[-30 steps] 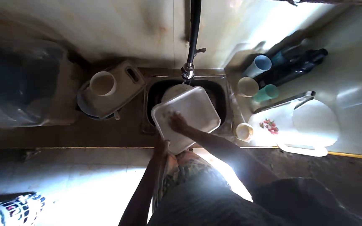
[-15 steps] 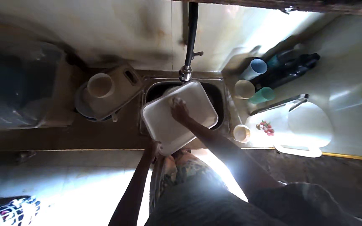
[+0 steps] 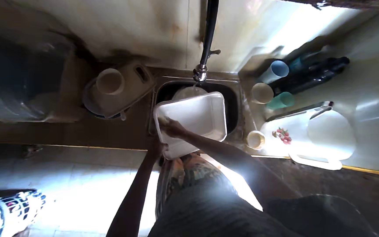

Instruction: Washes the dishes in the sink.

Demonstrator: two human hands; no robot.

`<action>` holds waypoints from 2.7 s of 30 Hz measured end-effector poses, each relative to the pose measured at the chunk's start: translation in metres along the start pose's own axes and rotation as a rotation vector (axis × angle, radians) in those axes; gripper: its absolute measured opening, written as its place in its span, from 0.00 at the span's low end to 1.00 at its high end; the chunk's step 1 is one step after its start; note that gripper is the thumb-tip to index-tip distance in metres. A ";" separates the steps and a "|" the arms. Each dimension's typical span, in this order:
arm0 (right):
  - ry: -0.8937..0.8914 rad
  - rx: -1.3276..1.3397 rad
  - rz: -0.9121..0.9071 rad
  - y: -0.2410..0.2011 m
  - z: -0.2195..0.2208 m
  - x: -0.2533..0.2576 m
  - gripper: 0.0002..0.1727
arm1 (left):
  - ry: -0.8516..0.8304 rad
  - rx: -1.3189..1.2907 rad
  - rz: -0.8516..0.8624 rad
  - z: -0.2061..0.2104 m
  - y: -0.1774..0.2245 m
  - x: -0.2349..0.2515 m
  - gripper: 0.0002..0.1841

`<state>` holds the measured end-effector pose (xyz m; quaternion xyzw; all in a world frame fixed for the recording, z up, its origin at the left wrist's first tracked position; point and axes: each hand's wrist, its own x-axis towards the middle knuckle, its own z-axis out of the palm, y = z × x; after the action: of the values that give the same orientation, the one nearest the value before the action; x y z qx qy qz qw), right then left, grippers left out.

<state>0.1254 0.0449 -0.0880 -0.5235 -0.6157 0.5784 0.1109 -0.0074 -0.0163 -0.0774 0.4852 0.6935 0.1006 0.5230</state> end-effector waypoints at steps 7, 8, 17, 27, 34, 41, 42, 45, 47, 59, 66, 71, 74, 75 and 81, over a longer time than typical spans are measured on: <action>0.094 0.272 0.002 -0.036 -0.013 -0.019 0.28 | -0.014 -0.032 -0.003 -0.001 0.004 0.003 0.34; 0.157 0.267 -0.036 -0.037 -0.017 -0.013 0.29 | -0.029 0.000 -0.027 0.003 0.009 0.000 0.34; 0.101 -0.138 -0.269 -0.014 0.000 -0.031 0.18 | 0.033 0.139 0.103 0.002 0.014 0.000 0.22; 0.206 0.077 -0.053 -0.032 -0.018 0.000 0.24 | 0.116 -0.290 -0.037 -0.005 0.019 -0.002 0.25; -0.176 -0.103 0.020 0.003 0.021 -0.017 0.20 | 0.248 -0.308 0.223 -0.008 -0.014 0.005 0.18; -0.013 -0.639 -0.100 0.120 -0.033 -0.006 0.13 | 0.345 -0.376 0.181 -0.020 -0.026 0.003 0.28; 0.066 -0.676 -0.070 0.146 -0.033 -0.004 0.13 | 0.364 -0.370 0.226 -0.026 -0.026 0.003 0.31; -0.081 -0.578 0.217 0.098 -0.025 -0.018 0.19 | 0.362 -0.432 0.267 -0.033 -0.015 0.004 0.35; -0.197 -0.497 0.176 0.045 -0.004 -0.029 0.24 | 0.326 -0.480 0.310 -0.028 -0.011 0.007 0.41; -0.119 -0.469 0.004 0.020 -0.008 -0.034 0.19 | 0.413 -0.709 0.076 -0.007 -0.019 0.006 0.30; -0.114 -0.152 -0.182 -0.009 0.024 -0.032 0.16 | 0.342 -0.555 0.199 -0.019 -0.024 0.010 0.31; -0.195 -0.454 0.012 0.028 -0.012 -0.046 0.19 | 0.406 -0.624 0.143 -0.019 -0.024 0.001 0.33; -0.205 -0.374 -0.021 0.021 0.008 -0.041 0.24 | 0.396 -0.519 0.097 -0.008 -0.019 0.004 0.23; -0.193 -0.300 -0.085 0.010 0.020 -0.042 0.27 | 0.360 -0.397 0.111 -0.008 -0.018 0.004 0.19; -0.205 -0.447 -0.158 0.034 0.006 -0.067 0.32 | 0.302 -0.453 0.127 -0.048 -0.001 0.005 0.26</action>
<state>0.1669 -0.0177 -0.0865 -0.4240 -0.7752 0.4676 -0.0257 -0.0475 0.0052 -0.0599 0.3781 0.6915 0.3569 0.5016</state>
